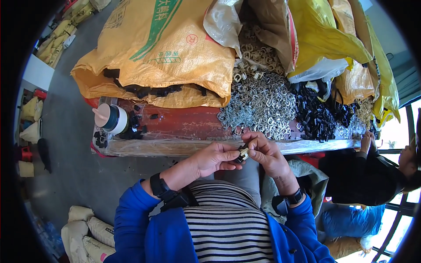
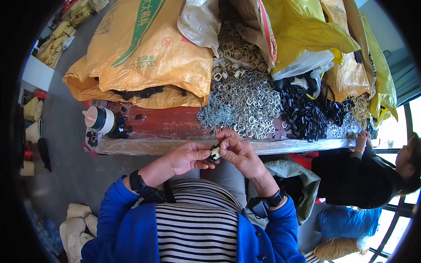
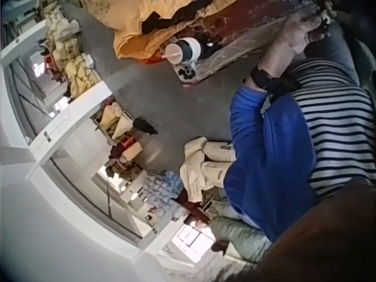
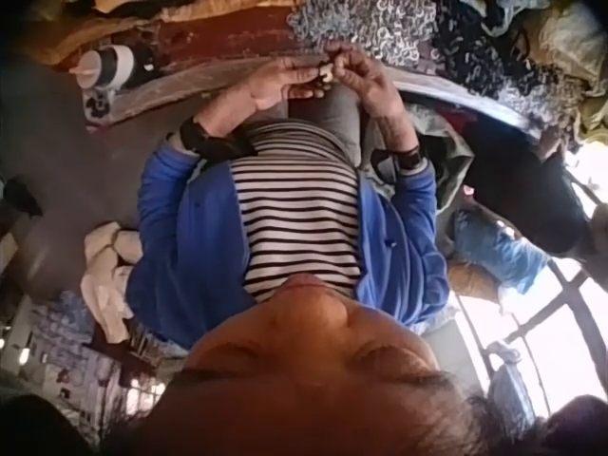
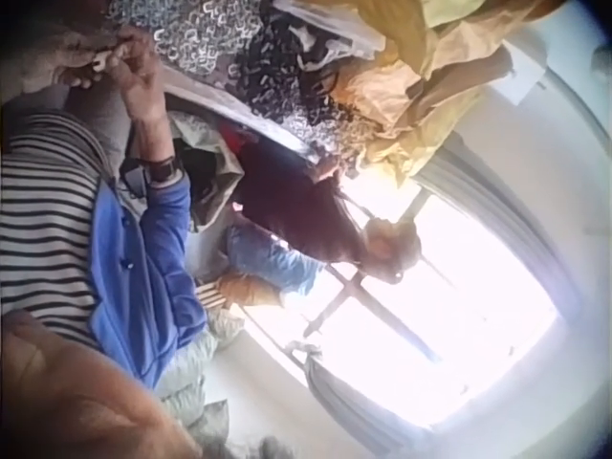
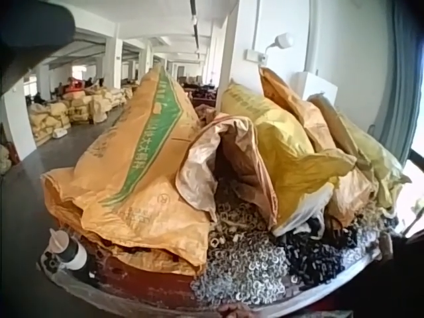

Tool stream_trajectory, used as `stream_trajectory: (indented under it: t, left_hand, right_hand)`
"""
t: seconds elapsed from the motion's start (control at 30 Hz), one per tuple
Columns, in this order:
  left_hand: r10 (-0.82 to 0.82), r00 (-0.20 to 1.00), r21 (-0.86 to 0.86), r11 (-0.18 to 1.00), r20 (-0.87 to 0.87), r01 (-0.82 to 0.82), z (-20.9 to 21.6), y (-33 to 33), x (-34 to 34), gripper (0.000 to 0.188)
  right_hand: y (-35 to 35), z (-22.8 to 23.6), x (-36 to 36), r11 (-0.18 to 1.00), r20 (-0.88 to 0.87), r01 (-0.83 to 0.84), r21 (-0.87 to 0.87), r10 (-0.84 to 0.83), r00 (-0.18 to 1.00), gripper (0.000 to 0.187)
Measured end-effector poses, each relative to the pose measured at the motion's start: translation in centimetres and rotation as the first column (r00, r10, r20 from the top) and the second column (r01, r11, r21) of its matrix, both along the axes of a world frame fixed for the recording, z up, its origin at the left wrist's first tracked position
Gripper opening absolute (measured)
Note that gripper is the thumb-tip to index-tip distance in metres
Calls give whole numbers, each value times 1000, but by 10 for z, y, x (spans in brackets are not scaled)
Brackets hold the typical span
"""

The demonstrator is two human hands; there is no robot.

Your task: Manually sorting small metal components from a large pile on an industrial workbench.

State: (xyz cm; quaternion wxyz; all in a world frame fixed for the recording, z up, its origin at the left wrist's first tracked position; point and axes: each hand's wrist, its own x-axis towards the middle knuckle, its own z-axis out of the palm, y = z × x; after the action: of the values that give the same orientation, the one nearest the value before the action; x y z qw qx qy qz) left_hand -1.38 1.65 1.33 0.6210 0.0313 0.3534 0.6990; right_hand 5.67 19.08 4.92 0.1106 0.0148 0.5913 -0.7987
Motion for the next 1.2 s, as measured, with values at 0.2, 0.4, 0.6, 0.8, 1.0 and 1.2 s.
stream_trajectory:
  t: [0.2,0.4,0.6,0.8,1.0,1.2]
  left_hand:
    - [-36,997,-3,999,-69,36,9,-5,8,24]
    - [-29,997,6,1000,-70,29,9,-7,12,24]
    - [-17,999,29,999,-42,18,3,-1,8,26]
    - [80,996,3,997,34,-80,-9,2,1,26]
    - [154,984,-31,988,84,-152,-13,6,-2,25]
    - [214,974,-31,977,79,-212,-12,7,1,24]
  right_hand:
    - [-4,0,13,1000,2,18,-4,-18,1000,6]
    - [-4,2,16,999,25,41,-18,-41,999,6]
    - [0,-4,9,991,29,108,-80,-106,994,9]
    - [8,-5,4,702,151,308,-642,-278,948,7]
    - [8,-28,10,618,246,350,-704,-250,936,10]
    - [-9,-14,11,799,-322,345,493,-201,925,6]
